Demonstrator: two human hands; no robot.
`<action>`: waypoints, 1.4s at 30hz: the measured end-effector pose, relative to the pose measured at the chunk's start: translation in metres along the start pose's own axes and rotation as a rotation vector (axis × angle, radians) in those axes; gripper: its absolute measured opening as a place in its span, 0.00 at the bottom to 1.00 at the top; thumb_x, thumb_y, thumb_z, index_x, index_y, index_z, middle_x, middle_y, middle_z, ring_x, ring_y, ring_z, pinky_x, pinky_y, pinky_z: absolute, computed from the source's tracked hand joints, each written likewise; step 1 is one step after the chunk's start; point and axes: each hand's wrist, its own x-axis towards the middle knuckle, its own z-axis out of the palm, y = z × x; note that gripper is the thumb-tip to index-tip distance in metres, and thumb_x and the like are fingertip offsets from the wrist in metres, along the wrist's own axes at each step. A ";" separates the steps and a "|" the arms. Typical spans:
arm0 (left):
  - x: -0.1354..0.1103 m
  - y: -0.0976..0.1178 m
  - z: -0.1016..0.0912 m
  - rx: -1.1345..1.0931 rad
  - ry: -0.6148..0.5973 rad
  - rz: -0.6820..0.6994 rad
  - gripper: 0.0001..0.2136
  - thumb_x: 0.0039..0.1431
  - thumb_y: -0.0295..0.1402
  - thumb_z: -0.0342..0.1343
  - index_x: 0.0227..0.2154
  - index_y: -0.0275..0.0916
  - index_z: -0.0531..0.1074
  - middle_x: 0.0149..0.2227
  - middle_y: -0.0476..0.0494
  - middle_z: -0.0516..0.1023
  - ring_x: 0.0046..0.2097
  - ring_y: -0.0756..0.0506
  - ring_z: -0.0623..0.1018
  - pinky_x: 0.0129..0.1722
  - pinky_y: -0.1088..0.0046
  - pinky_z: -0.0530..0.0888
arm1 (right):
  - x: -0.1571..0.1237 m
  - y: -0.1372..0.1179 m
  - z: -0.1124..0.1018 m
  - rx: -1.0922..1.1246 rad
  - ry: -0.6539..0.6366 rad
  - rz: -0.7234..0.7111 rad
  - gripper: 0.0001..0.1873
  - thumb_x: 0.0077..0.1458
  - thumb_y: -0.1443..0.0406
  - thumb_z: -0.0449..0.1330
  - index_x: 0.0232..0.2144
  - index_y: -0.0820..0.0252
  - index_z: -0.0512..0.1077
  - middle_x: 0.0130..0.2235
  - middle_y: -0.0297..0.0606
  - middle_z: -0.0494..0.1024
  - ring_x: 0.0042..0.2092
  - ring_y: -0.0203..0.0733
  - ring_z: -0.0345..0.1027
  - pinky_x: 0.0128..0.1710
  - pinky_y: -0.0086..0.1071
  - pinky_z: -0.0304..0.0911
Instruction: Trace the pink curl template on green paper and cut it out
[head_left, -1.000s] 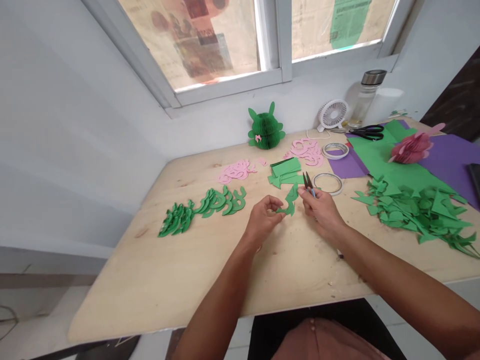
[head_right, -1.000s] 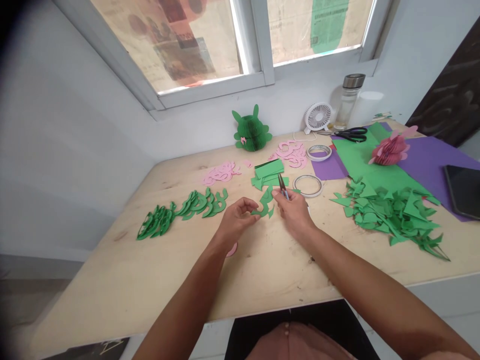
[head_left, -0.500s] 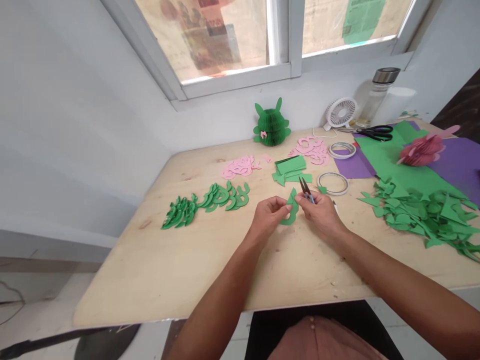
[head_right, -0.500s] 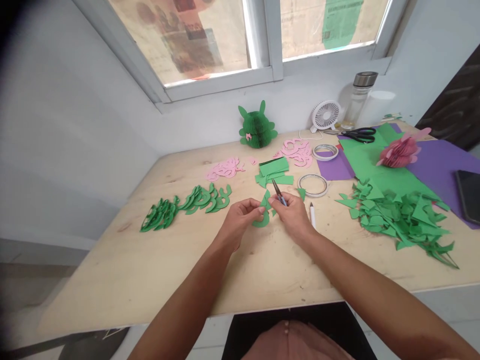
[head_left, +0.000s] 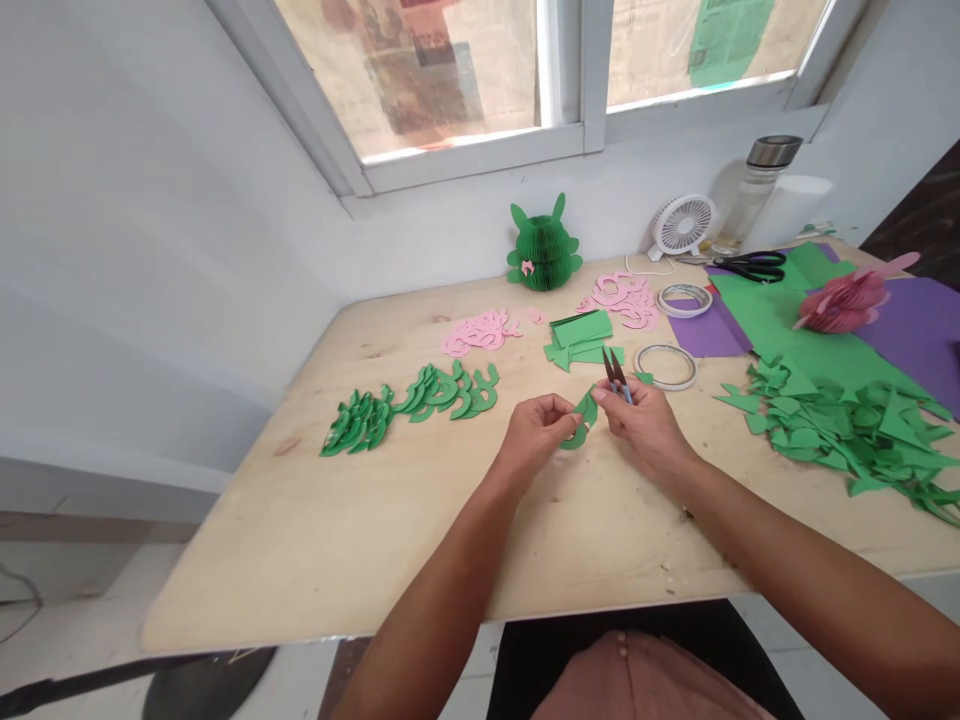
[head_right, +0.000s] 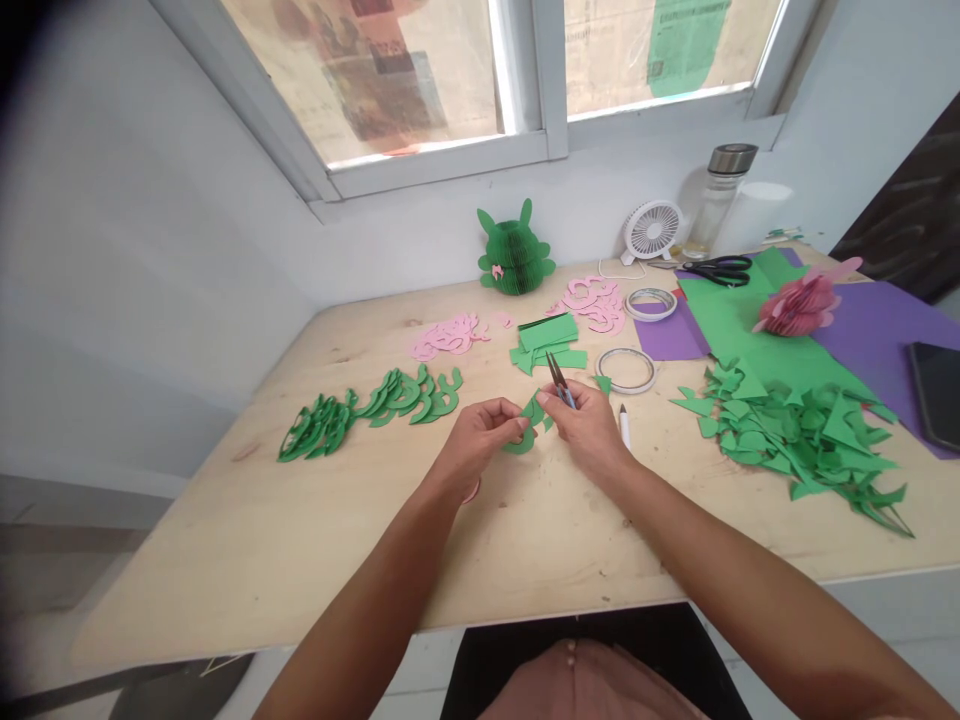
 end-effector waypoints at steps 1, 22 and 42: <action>0.000 0.000 0.000 0.001 -0.011 -0.001 0.08 0.43 0.34 0.62 0.20 0.35 0.69 0.20 0.51 0.71 0.24 0.53 0.68 0.26 0.77 0.63 | 0.000 0.000 0.000 -0.007 0.004 0.003 0.17 0.39 0.56 0.67 0.26 0.62 0.69 0.16 0.22 0.54 0.18 0.27 0.41 0.17 0.27 0.36; 0.001 0.006 -0.004 0.024 0.077 0.022 0.06 0.45 0.34 0.59 0.22 0.36 0.72 0.19 0.51 0.70 0.24 0.52 0.68 0.28 0.75 0.64 | -0.003 -0.007 0.000 0.005 -0.054 -0.037 0.20 0.48 0.49 0.60 0.27 0.61 0.70 0.17 0.26 0.59 0.17 0.28 0.43 0.16 0.27 0.36; 0.000 -0.004 -0.004 0.939 0.386 0.632 0.08 0.56 0.26 0.50 0.30 0.42 0.73 0.32 0.43 0.77 0.42 0.42 0.74 0.46 0.64 0.64 | -0.003 -0.006 -0.003 0.120 -0.130 0.102 0.20 0.46 0.50 0.63 0.24 0.62 0.69 0.15 0.24 0.55 0.16 0.26 0.40 0.15 0.27 0.33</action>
